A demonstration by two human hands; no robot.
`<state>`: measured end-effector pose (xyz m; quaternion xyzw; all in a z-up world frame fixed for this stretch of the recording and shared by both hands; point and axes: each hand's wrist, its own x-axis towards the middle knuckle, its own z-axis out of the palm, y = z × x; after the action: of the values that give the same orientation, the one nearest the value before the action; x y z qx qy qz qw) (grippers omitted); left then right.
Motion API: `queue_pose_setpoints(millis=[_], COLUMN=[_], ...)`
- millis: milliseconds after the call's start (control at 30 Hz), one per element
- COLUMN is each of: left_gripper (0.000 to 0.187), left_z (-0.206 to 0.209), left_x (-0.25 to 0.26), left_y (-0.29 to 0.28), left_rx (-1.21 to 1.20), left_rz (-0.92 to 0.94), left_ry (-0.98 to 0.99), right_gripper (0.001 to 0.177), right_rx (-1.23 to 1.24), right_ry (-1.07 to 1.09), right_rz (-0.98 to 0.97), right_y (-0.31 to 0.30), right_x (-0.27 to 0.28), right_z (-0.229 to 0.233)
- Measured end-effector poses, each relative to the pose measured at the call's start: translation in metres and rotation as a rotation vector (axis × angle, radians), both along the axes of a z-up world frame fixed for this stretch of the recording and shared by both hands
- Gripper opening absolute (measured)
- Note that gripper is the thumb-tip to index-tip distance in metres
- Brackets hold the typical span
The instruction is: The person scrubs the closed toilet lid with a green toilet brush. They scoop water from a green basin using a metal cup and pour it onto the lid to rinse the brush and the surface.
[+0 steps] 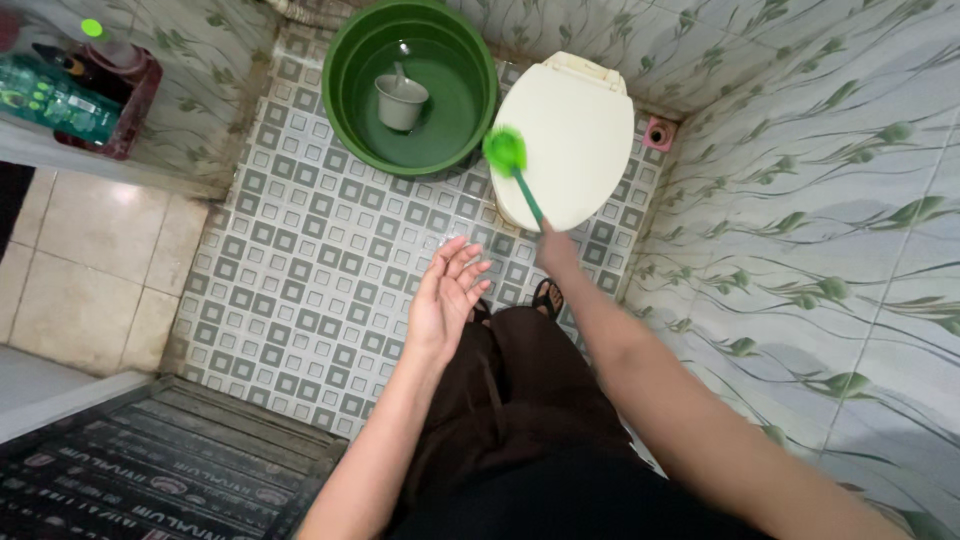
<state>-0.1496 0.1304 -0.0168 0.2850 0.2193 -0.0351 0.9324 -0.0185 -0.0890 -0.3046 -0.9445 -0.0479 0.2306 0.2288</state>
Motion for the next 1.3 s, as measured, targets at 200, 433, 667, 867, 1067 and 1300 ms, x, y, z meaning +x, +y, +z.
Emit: queue_pose_setpoints(millis=[200, 433, 667, 867, 1067, 1300], left_gripper=[0.044, 0.044, 0.044, 0.043, 0.045, 0.044], left_z=[-0.001, -0.006, -0.001, -0.003, 0.001, 0.009], left_x=[0.013, 0.049, 0.078, 0.094, 0.123, 0.153], left_y=[0.008, -0.012, -0.032, -0.056, -0.082, -0.102], left_rx=[0.029, -0.022, 0.008, 0.006, 0.021, 0.023], left_rz=[-0.030, -0.059, -0.042, 0.012, -0.030, 0.002], left_ry=[0.023, -0.025, -0.006, 0.001, 0.029, -0.027], right_gripper=[0.062, 0.062, 0.048, 0.061, 0.055, 0.066], right_rx=[-0.222, -0.163, -0.094, -0.017, -0.084, -0.032], right_ry=[0.195, 0.200, -0.004, -0.054, 0.081, 0.128], right_rz=[-0.012, -0.108, -0.115, -0.065, -0.028, -0.021], right_y=[-0.090, -0.061, 0.003, -0.067, -0.175, -0.130], right_x=[-0.121, -0.049, 0.147, 0.080, -0.059, 0.064], right_z=[0.041, 0.031, -0.016, -0.006, 0.050, 0.013])
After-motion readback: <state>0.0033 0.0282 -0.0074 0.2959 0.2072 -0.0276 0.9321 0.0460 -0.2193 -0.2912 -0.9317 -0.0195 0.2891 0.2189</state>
